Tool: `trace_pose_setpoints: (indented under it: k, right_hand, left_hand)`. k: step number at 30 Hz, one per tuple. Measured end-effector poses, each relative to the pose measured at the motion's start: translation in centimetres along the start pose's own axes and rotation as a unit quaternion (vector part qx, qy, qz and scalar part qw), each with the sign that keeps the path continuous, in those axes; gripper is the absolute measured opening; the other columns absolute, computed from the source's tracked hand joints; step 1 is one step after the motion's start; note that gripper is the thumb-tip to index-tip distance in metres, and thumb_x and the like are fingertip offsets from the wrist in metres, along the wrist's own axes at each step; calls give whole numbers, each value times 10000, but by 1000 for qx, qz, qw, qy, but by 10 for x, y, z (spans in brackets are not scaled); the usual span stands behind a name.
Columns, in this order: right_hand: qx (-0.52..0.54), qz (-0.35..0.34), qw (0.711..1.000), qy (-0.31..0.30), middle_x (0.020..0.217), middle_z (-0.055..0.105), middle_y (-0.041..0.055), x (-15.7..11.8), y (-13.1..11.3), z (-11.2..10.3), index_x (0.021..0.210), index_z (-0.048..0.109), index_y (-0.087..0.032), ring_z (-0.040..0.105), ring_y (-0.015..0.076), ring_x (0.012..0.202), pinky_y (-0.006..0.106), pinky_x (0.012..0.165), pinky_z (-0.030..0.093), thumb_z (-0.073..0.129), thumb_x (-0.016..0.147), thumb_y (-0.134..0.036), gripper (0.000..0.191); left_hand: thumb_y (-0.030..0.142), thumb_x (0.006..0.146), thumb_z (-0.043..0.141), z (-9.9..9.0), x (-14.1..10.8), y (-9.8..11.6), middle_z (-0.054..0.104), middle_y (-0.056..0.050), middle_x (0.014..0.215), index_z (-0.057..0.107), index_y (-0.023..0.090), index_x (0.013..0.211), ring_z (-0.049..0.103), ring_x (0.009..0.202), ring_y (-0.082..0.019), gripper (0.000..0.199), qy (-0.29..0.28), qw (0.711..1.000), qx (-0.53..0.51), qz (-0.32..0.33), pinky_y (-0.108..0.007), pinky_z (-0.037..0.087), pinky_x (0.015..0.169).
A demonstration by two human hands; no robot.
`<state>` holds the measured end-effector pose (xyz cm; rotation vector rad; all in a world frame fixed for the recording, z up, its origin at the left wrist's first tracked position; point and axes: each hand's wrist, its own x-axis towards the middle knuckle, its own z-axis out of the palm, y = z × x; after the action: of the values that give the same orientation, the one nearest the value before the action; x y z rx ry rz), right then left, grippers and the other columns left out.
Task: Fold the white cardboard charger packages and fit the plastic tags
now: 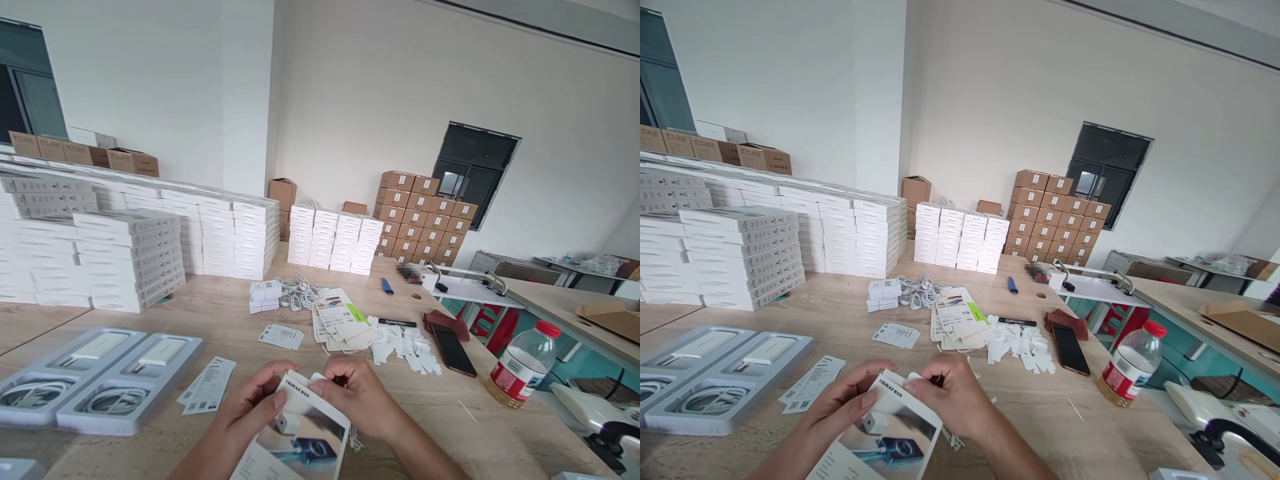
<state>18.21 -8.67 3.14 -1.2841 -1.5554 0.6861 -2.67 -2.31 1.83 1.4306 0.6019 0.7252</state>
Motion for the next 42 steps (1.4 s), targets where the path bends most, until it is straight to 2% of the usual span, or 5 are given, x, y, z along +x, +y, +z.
trace_pose_setpoints:
  k: [9,18,31,38,42]
  right_hand:
    - [243,93,963,-73,752,662,4,1,3,1,967,748,-194,569,151,722,283,739,419,641,858,-466,312]
    - [400,209,891,51,863,740,72,0,11,5,912,734,-180,673,211,796,338,751,507,882,585,-401,422]
    - [166,7,981,-103,1193,670,39,-8,-27,2,1229,655,-281,578,256,1130,366,966,422,561,904,-503,404]
    - [152,104,982,-39,936,707,46,-8,-15,0,1133,697,-222,626,195,839,300,751,462,698,784,-538,471]
    - [126,108,984,-60,720,657,9,-8,-17,-4,849,750,-164,529,126,634,233,588,373,657,793,-583,433]
  left_hand:
    - [448,838,641,-2,4,4,633,11,800,597,255,1144,577,703,-150,364,58,996,-51,39,-216,476,627]
    - [438,828,656,-6,4,2,654,-8,906,579,248,1088,577,708,-147,331,50,995,-64,55,-223,484,626]
    - [433,781,707,-4,3,4,637,13,830,580,251,1055,596,691,-163,353,99,987,-112,50,-217,460,590]
    - [415,851,631,-6,-4,13,596,5,796,591,251,1072,548,688,-146,278,-24,998,15,64,-218,458,605]
    - [429,835,639,-1,-9,12,595,-10,783,617,238,1042,537,688,-157,283,4,994,52,97,-220,454,589]
